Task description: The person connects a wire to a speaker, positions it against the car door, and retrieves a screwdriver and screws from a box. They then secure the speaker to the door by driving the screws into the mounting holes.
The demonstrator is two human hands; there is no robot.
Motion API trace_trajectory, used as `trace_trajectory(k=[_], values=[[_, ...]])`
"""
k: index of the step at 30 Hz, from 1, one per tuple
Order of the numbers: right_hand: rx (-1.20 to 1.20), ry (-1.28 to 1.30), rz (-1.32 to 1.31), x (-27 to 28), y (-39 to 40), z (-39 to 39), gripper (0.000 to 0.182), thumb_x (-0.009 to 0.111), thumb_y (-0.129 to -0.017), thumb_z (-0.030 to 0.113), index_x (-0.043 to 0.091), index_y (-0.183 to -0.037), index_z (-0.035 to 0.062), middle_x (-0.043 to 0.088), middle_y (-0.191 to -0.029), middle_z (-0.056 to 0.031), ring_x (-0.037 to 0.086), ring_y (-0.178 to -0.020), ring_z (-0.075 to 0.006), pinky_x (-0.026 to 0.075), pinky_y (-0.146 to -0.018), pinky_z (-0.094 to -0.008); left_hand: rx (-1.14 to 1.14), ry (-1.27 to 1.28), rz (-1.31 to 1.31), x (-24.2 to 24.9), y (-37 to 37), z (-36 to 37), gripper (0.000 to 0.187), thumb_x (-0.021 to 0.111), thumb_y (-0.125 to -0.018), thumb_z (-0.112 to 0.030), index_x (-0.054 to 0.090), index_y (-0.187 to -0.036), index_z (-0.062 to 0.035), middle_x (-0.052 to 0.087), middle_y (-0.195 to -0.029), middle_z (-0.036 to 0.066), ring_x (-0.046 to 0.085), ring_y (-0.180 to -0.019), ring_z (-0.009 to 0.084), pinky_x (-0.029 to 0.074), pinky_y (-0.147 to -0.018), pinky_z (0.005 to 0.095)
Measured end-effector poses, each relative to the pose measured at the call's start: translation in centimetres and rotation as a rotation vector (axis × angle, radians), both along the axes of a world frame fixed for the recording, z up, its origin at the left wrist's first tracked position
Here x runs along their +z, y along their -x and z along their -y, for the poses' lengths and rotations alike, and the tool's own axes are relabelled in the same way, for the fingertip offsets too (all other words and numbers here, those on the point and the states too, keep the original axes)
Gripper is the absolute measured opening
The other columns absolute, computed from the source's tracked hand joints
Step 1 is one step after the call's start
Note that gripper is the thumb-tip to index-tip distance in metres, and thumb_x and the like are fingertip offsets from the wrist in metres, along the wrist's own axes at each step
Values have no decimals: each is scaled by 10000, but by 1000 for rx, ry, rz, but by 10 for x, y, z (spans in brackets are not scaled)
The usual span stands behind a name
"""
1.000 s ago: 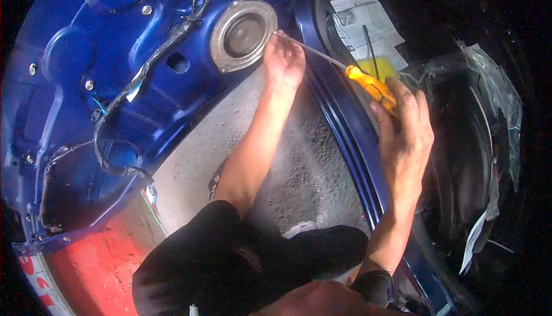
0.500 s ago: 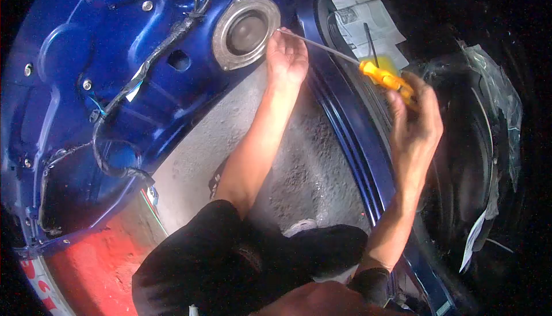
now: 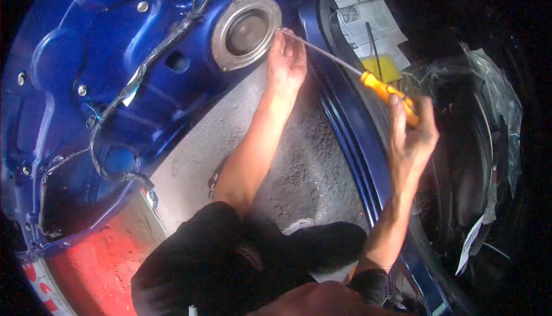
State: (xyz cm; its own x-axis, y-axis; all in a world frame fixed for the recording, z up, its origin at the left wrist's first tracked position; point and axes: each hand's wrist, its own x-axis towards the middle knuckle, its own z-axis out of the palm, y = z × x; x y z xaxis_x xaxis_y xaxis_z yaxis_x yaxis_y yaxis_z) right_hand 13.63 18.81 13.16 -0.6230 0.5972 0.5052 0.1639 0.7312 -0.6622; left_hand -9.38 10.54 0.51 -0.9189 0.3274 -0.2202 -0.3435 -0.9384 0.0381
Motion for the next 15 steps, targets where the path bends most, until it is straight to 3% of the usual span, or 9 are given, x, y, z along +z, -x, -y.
trace_trajectory(k=[1, 5, 8, 10, 13, 15], values=[[-11, 9, -7, -4, -3, 6, 234, 709, -915, 185, 623, -987, -21, 691, -803, -152, 654, -727, -146, 526, -665, -316, -6, 25, -22, -3, 0, 2, 181, 712, -891, -137, 635, -1044, -76, 677, -1036, 33, 645, -987, 140, 555, -879, 311], [-88, 89, -7, -30, -14, 23, 231, 676, -939, 191, 588, -1022, -6, 669, -798, -164, 651, -697, -200, 511, -657, -321, -130, 233, -164, 0, -16, 15, 223, 673, -933, -213, 625, -1104, -78, 643, -1041, 29, 607, -982, 136, 535, -847, 293], [7, 95, -5, -45, -24, 28, 300, 677, -930, 184, 542, -1111, -13, 666, -916, -204, 677, -806, -246, 526, -694, -342, -170, 319, -192, -4, -19, 20, 229, 637, -960, -228, 622, -1132, -77, 634, -1051, 31, 602, -978, 135, 527, -833, 288], [92, 76, 11, -40, -34, 41, 395, 689, -906, 148, 490, -1215, 3, 641, -1040, -227, 682, -854, -348, 541, -755, -407, -114, 330, -186, -4, -13, 19, 211, 641, -956, -215, 642, -1105, -67, 660, -1050, 32, 630, -965, 128, 538, -835, 279], [30, -267, 156, -51, -38, 39, 400, 707, -871, 124, 521, -1204, 2, 634, -959, -220, 642, -774, -435, 534, -687, -442, -145, 362, -210, -4, -14, 21, 213, 617, -973, -192, 604, -1139, -61, 610, -1086, 22, 588, -1002, 130, 506, -851, 291], [47, -118, 124, -57, -35, 35, 367, 712, -877, 149, 547, -1168, -3, 636, -893, -205, 653, -746, -381, 524, -662, -421, -156, 365, -214, -6, -10, 22, 202, 620, -970, -184, 605, -1127, -58, 610, -1089, 17, 588, -1012, 126, 501, -856, 288]])
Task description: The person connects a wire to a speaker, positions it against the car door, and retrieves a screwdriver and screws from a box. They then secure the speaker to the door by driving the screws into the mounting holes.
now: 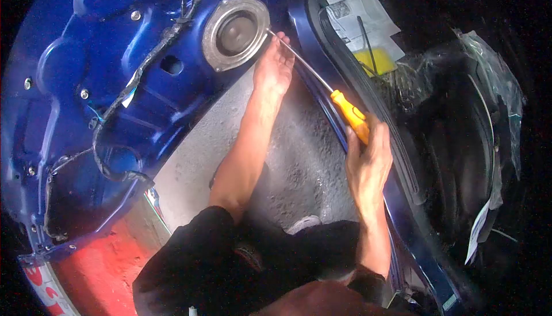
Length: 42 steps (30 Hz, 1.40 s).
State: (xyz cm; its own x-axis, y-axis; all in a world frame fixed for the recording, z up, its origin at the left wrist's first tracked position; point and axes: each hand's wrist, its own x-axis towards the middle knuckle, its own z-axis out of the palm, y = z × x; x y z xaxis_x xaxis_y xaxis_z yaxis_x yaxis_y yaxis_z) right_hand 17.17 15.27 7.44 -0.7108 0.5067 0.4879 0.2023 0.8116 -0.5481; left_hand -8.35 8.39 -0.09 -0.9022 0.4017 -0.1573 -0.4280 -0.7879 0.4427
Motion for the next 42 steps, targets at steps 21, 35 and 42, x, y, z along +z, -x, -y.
trace_trajectory(k=[21, 35, 42], values=[[98, 183, -39, 28, -2, -11, 313, 695, -885, 85, 566, -1157, -2, 678, -1004, -204, 689, -896, -308, 535, -781, -375, 78, -51, 17, 8, 4, -5, 105, 661, -928, -91, 624, -1015, -46, 650, -979, 47, 617, -908, 128, 515, -773, 240], [19, -45, 66, 21, 5, -50, 377, 727, -884, 195, 568, -1174, 14, 657, -961, -178, 644, -802, -258, 511, -707, -359, 77, 11, -103, 9, -14, -16, 228, 609, -976, -181, 604, -1110, 2, 645, -1048, 89, 624, -919, 150, 548, -832, 289], [26, 670, 144, 33, 27, -93, 327, 696, -906, 256, 618, -1105, 8, 638, -797, -133, 581, -700, -164, 495, -671, -315, 57, 49, -77, 8, -13, -17, 185, 637, -958, -168, 610, -1044, -7, 648, -988, 79, 629, -873, 134, 561, -757, 255]])
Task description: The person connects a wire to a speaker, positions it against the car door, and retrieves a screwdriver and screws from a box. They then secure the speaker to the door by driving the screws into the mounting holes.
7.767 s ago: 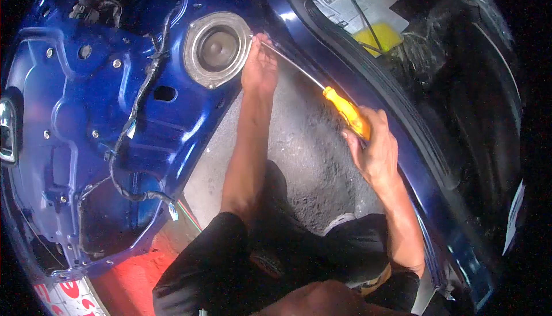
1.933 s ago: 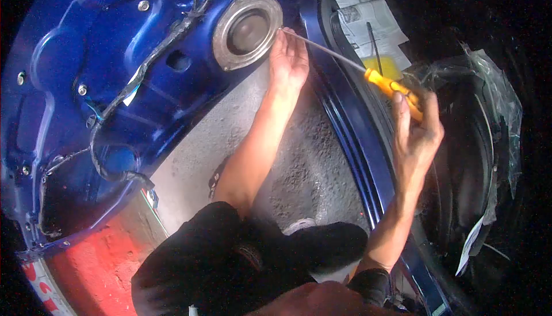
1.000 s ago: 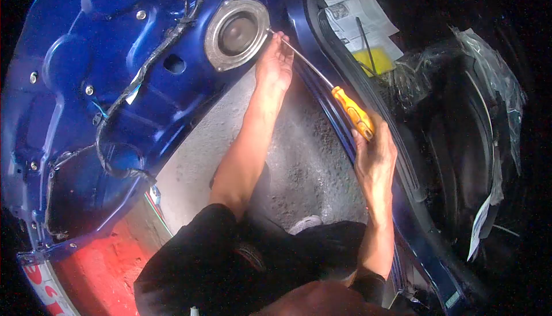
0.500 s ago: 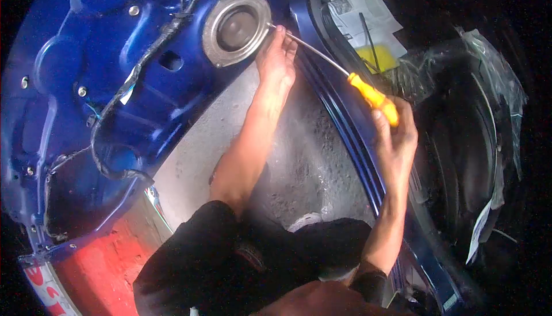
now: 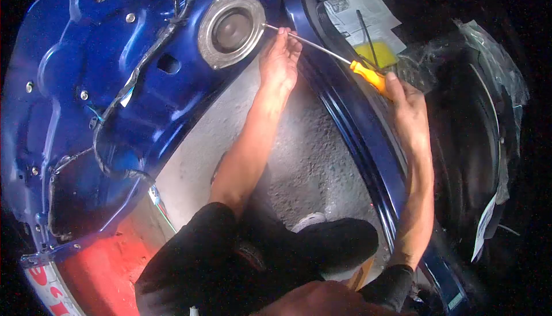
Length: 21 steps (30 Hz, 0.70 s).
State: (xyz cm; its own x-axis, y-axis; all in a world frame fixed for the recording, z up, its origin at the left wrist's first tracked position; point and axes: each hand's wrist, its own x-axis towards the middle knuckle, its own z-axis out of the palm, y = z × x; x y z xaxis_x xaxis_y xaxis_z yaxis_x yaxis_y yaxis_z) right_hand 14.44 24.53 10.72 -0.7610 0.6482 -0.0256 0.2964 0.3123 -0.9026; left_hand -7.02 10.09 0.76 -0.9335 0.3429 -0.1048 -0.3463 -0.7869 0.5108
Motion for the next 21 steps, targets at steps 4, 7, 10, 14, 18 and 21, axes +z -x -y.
trace_trajectory(k=[4, 7, 10, 14, 18, 21], values=[[194, -442, -226, 10, -20, 19, 357, 714, -886, 163, 570, -1168, -1, 653, -1052, -166, 653, -901, -233, 510, -795, -364, 56, -34, -3, 3, 0, -3, 171, 629, -963, -156, 604, -1037, -4, 636, -982, 82, 618, -849, 123, 557, -740, 244], [209, -759, -141, 9, -19, 5, 329, 695, -888, 137, 582, -1166, 1, 665, -1069, -157, 648, -1015, -245, 505, -857, -366, 75, -36, 23, 4, -1, -6, 164, 623, -965, -147, 602, -1040, -3, 633, -998, 88, 617, -855, 126, 558, -741, 243], [264, -610, -180, 24, -2, -17, 326, 670, -897, 126, 605, -1192, 2, 664, -1084, -162, 645, -1028, -263, 482, -920, -346, -11, -52, -16, 6, -1, -2, 156, 621, -966, -146, 602, -1037, -8, 634, -1000, 88, 619, -865, 127, 559, -759, 245], [330, -790, -262, 46, 20, -38, 299, 659, -899, 107, 621, -1180, 11, 664, -1080, -138, 637, -1032, -247, 475, -933, -347, -50, -157, 3, 4, 10, -6, 154, 624, -965, -153, 605, -1035, -18, 635, -1002, 83, 620, -869, 126, 558, -790, 253], [386, -652, -223, 47, 29, -49, 302, 623, -949, 189, 615, -1167, -20, 676, -1010, -130, 646, -956, -215, 481, -908, -347, -1, -111, 12, 6, 8, -10, 152, 631, -962, -167, 612, -1029, -32, 637, -977, 62, 620, -871, 122, 557, -797, 257], [359, -473, -73, 49, 30, -54, 431, 578, -982, 341, 614, -1149, -55, 680, -974, -132, 628, -819, -181, 520, -739, -316, 37, -65, 24, 8, 7, -11, 126, 657, -947, -168, 619, -1008, -64, 633, -936, 40, 606, -843, 125, 541, -774, 277]])
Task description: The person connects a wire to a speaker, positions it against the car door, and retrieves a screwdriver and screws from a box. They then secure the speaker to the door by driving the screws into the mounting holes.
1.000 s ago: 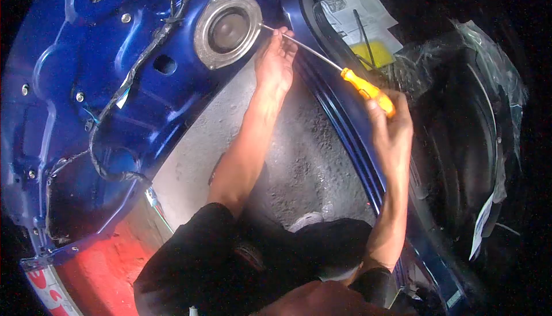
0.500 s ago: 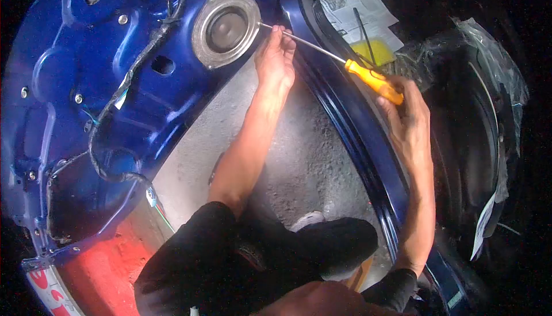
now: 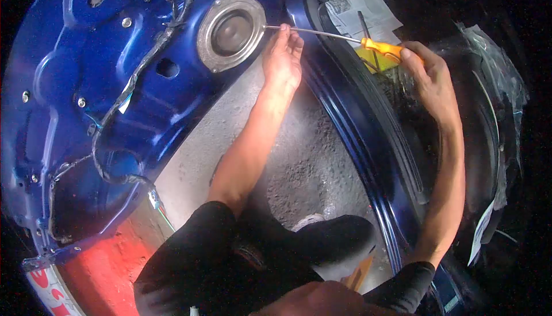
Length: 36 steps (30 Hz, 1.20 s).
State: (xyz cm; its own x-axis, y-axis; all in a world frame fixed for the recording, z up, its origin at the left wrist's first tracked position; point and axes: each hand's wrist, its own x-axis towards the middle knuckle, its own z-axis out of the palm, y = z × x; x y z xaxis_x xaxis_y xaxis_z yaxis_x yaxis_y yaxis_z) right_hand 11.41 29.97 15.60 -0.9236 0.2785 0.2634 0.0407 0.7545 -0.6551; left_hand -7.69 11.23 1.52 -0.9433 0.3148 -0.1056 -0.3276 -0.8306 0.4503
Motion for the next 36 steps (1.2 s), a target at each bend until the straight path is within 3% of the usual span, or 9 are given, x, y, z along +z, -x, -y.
trace_trajectory(k=[3, 6, 11, 20, 26, 27, 29, 32, 36], values=[[-199, 342, 324, 28, 0, 15, 555, 553, -972, 454, 605, -1140, -72, 653, -868, -103, 563, -686, -131, 476, -539, -278, 12, -7, 5, 1, -2, -1, 110, 672, -939, -164, 621, -987, -79, 624, -907, 26, 595, -822, 124, 529, -754, 286], [-285, 345, 137, 4, -8, 26, 556, 545, -962, 503, 592, -1129, -26, 584, -774, -38, 498, -612, -85, 405, -430, -272, 7, 7, -5, 2, -2, -2, 110, 667, -942, -167, 624, -975, -72, 610, -880, 9, 588, -811, 111, 524, -755, 278], [-5, -267, -176, -24, -28, 28, 315, 670, -915, 191, 568, -1117, -27, 653, -925, -163, 658, -956, -239, 489, -833, -360, 38, 53, -1, 0, -1, 1, 116, 637, -961, -173, 621, -979, -59, 610, -874, 10, 593, -811, 100, 539, -760, 256], [-173, 358, 73, 11, -16, 37, 336, 657, -935, 281, 624, -1026, -41, 682, -912, -142, 616, -910, -177, 478, -847, -309, 35, 21, -1, -7, 3, -5, 118, 684, -930, -178, 625, -973, -85, 621, -877, 3, 584, -808, 101, 511, -750, 287], [-30, -272, -203, -4, -16, 29, 298, 653, -941, 222, 588, -1068, -39, 631, -814, -92, 621, -805, -203, 496, -800, -350, 54, 32, 25, 2, 1, -2, 107, 681, -932, -170, 620, -966, -89, 627, -868, 1, 586, -805, 101, 512, -760, 304], [34, -107, -148, -4, -11, 19, 343, 626, -960, 301, 603, -1057, -28, 587, -764, -57, 581, -684, -181, 489, -654, -319, 36, 13, 7, 0, 2, -1, 118, 678, -935, -170, 620, -986, -81, 630, -895, 11, 590, -819, 108, 511, -774, 307], [-115, 315, 219, 16, -5, 14, 357, 590, -974, 337, 599, -1050, -12, 578, -779, -65, 563, -652, -136, 460, -612, -273, 20, 4, 8, 2, -1, 1, 135, 649, -950, -154, 616, -1019, -43, 632, -923, 39, 602, -833, 111, 541, -786, 279], [-133, 494, 241, 14, -11, 14, 347, 637, -957, 329, 618, -1040, -7, 554, -723, -29, 519, -618, -77, 409, -509, -242, 31, -8, -10, 0, 3, -2, 156, 627, -960, -132, 606, -1054, -10, 630, -971, 70, 612, -850, 121, 561, -797, 269], [41, -153, -237, -19, -9, 14, 343, 670, -938, 258, 584, -1034, -60, 584, -730, -55, 606, -719, -187, 488, -686, -318, 64, 9, 26, 1, 4, -2, 148, 605, -970, -117, 599, -1060, 0, 624, -1018, 89, 614, -853, 128, 565, -799, 270]])
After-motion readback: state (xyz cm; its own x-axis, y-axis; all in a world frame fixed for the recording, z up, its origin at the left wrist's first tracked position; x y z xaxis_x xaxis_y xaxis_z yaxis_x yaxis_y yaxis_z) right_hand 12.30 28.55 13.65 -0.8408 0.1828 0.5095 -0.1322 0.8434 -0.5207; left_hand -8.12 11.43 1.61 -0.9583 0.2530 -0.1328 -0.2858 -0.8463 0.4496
